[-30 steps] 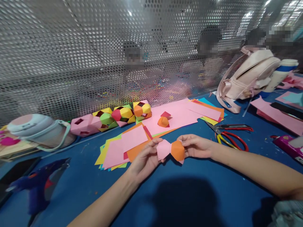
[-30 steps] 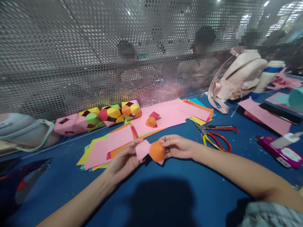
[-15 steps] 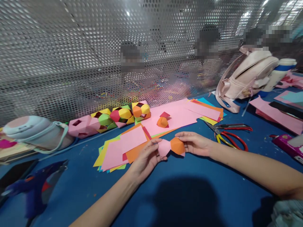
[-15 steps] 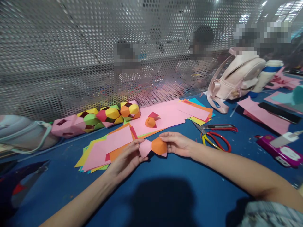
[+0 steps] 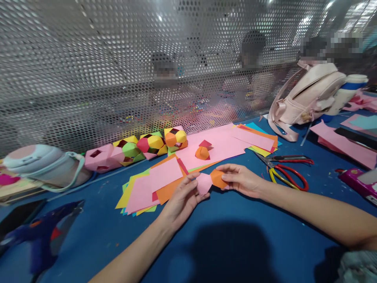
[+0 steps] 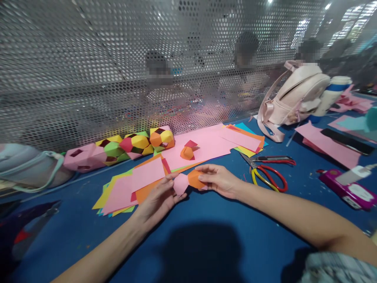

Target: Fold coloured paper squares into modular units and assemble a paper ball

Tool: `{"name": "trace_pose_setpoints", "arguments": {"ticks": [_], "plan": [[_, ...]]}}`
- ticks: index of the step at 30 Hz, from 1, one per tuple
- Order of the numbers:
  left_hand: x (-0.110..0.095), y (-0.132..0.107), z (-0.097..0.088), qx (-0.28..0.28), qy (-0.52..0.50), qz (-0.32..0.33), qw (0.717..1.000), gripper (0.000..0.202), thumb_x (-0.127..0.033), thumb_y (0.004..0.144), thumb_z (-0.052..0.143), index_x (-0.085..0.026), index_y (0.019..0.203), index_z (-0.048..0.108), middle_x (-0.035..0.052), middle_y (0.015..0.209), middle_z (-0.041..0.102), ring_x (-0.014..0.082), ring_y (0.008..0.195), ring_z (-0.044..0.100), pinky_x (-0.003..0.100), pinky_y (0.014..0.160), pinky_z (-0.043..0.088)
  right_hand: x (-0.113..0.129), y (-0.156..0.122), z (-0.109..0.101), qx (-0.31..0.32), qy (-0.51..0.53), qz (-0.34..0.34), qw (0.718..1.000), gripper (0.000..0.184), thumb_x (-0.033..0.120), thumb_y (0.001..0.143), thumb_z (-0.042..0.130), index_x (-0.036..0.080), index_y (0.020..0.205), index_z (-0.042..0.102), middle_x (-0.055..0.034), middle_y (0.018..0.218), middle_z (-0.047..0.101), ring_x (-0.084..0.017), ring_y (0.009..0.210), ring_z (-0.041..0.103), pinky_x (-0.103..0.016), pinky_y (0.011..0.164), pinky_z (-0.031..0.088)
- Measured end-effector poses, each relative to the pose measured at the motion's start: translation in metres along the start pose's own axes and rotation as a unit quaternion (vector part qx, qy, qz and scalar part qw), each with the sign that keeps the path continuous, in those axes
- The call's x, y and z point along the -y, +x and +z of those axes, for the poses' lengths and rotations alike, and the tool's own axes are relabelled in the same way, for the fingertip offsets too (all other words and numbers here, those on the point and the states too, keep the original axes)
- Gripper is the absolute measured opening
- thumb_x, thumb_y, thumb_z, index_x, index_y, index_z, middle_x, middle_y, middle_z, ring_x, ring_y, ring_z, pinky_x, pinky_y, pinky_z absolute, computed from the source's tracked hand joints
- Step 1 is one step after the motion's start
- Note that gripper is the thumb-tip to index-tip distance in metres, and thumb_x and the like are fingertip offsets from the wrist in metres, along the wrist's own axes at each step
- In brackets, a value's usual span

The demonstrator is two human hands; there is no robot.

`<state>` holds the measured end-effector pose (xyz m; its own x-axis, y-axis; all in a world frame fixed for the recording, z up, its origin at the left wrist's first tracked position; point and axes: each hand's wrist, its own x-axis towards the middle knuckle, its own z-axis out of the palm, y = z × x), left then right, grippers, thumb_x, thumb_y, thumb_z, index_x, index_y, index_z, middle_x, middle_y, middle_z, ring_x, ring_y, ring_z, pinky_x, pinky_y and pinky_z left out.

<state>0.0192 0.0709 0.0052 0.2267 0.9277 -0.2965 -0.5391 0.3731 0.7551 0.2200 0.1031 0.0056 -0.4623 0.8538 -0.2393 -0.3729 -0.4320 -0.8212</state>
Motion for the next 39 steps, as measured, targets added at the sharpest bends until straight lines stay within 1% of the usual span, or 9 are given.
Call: {"name": "trace_pose_setpoints", "arguments": {"ticks": [14, 18, 21, 25, 28, 30, 32, 37, 39], "plan": [[0.002, 0.002, -0.001, 0.003, 0.003, 0.017, 1.0, 0.02, -0.017, 0.074, 0.067, -0.019, 0.094, 0.063, 0.0013, 0.089, 0.064, 0.0133, 0.075, 0.062, 0.033, 0.073, 0.057, -0.006, 0.001, 0.003, -0.022, -0.071, -0.028, 0.997, 0.034, 0.026, 0.064, 0.077, 0.017, 0.095, 0.065, -0.0024, 0.087, 0.066, -0.011, 0.064, 0.063, -0.025, 0.061, 0.054], [0.002, 0.002, 0.0, -0.023, 0.05, 0.037, 0.998, 0.02, -0.022, 0.075, 0.068, -0.018, 0.094, 0.064, 0.0012, 0.086, 0.064, 0.0132, 0.073, 0.061, 0.032, 0.073, 0.056, -0.006, 0.002, 0.001, -0.023, -0.164, -0.049, 0.985, 0.036, 0.031, 0.071, 0.069, 0.018, 0.103, 0.062, -0.0019, 0.086, 0.066, -0.01, 0.06, 0.061, -0.029, 0.064, 0.053], [0.005, 0.002, 0.0, -0.044, 0.135, 0.054, 0.988, 0.028, -0.031, 0.078, 0.064, -0.017, 0.101, 0.063, 0.0058, 0.1, 0.065, 0.0178, 0.084, 0.063, 0.036, 0.082, 0.053, -0.001, 0.0, -0.001, -0.017, -0.328, -0.091, 0.94, 0.047, 0.032, 0.071, 0.067, 0.019, 0.115, 0.057, -0.0075, 0.106, 0.064, -0.017, 0.077, 0.064, -0.035, 0.073, 0.052], [0.006, -0.001, -0.002, -0.057, 0.357, 0.115, 0.925, 0.032, -0.039, 0.083, 0.053, -0.02, 0.106, 0.064, 0.0078, 0.123, 0.058, 0.0247, 0.116, 0.051, 0.041, 0.102, 0.037, 0.01, -0.007, 0.0, 0.004, -0.594, -0.156, 0.789, 0.055, 0.031, 0.07, 0.067, 0.02, 0.122, 0.054, -0.0091, 0.126, 0.055, -0.026, 0.112, 0.054, -0.042, 0.095, 0.042], [0.006, -0.003, -0.004, -0.049, 0.494, 0.172, 0.851, 0.034, -0.038, 0.086, 0.047, -0.021, 0.111, 0.062, 0.0069, 0.13, 0.054, 0.0227, 0.126, 0.042, 0.041, 0.108, 0.028, 0.018, -0.013, 0.001, -0.006, -0.711, -0.157, 0.685, 0.057, 0.04, 0.076, 0.061, 0.021, 0.129, 0.048, -0.0092, 0.125, 0.056, -0.031, 0.11, 0.054, -0.049, 0.092, 0.042], [0.008, -0.002, -0.006, -0.04, 0.55, 0.2, 0.81, 0.036, -0.037, 0.086, 0.047, -0.021, 0.116, 0.058, 0.0081, 0.134, 0.05, 0.0222, 0.127, 0.041, 0.041, 0.109, 0.028, 0.02, -0.015, 0.0, -0.007, -0.755, -0.162, 0.636, 0.06, 0.045, 0.076, 0.06, 0.021, 0.129, 0.047, -0.01, 0.124, 0.057, -0.033, 0.109, 0.054, -0.052, 0.089, 0.043], [0.011, -0.001, -0.009, -0.035, 0.588, 0.227, 0.775, 0.037, -0.036, 0.084, 0.05, -0.022, 0.118, 0.056, 0.0092, 0.136, 0.047, 0.0225, 0.127, 0.041, 0.043, 0.108, 0.029, 0.02, -0.013, -0.003, 0.007, -0.763, -0.176, 0.621, 0.06, 0.044, 0.076, 0.062, 0.019, 0.129, 0.047, -0.0105, 0.124, 0.057, -0.032, 0.111, 0.052, -0.05, 0.091, 0.043], [0.017, 0.002, -0.015, -0.007, 0.634, 0.259, 0.729, 0.04, -0.033, 0.086, 0.05, -0.02, 0.123, 0.053, 0.0114, 0.138, 0.046, 0.0222, 0.128, 0.041, 0.043, 0.107, 0.031, 0.01, -0.004, -0.012, 0.065, -0.691, -0.246, 0.677, 0.049, 0.03, 0.081, 0.059, 0.017, 0.127, 0.048, -0.0095, 0.125, 0.056, -0.022, 0.114, 0.052, -0.038, 0.097, 0.042], [0.018, 0.002, -0.015, 0.004, 0.642, 0.265, 0.72, 0.04, -0.031, 0.087, 0.048, -0.018, 0.124, 0.052, 0.0118, 0.137, 0.047, 0.0211, 0.128, 0.041, 0.041, 0.107, 0.032, 0.006, -0.003, -0.013, 0.077, -0.676, -0.269, 0.682, 0.044, 0.026, 0.082, 0.059, 0.017, 0.124, 0.051, -0.0098, 0.12, 0.058, -0.021, 0.11, 0.054, -0.037, 0.096, 0.044]]}}
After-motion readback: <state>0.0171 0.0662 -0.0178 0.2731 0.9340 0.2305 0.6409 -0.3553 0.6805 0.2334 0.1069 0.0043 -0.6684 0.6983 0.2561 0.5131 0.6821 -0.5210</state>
